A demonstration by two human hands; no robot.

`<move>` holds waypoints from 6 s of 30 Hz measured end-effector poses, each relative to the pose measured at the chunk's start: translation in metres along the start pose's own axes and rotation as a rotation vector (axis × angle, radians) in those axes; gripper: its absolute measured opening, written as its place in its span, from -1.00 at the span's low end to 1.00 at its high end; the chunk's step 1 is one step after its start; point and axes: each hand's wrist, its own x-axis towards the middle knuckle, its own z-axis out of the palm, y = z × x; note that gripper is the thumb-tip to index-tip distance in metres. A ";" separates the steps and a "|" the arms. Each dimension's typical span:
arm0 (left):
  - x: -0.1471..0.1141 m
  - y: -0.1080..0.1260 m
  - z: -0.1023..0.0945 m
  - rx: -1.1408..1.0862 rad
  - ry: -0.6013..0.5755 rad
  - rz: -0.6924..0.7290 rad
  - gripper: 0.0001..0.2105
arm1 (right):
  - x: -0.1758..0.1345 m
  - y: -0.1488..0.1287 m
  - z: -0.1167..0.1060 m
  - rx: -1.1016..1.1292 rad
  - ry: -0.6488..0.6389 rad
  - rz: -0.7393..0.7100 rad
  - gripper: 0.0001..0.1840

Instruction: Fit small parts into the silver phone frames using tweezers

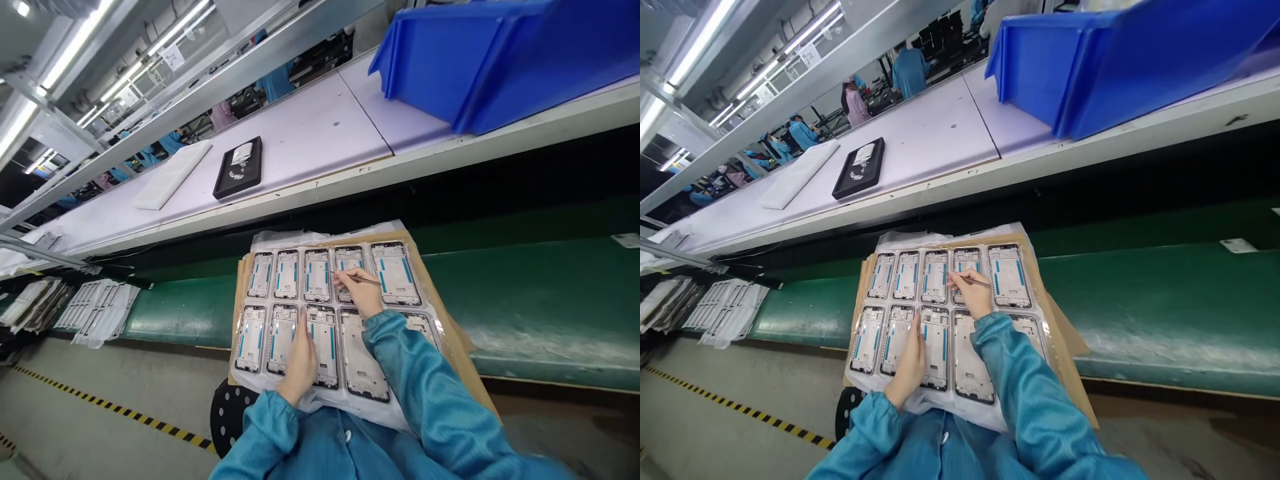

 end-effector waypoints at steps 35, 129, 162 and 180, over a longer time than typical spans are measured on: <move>0.030 -0.022 -0.013 0.426 -0.004 0.250 -0.59 | -0.064 0.010 -0.012 -0.510 -0.502 -0.295 -0.68; 0.008 0.172 -0.103 -1.068 0.331 0.195 -0.67 | -0.125 -0.188 0.013 0.012 -0.541 -0.715 -0.65; 0.029 0.090 0.066 0.439 -0.307 0.086 -0.07 | -0.050 -0.028 -0.069 -0.072 0.234 -0.081 -0.51; 0.020 0.039 0.029 0.022 0.002 0.113 -0.53 | -0.040 -0.016 -0.069 -0.069 0.171 -0.084 -0.47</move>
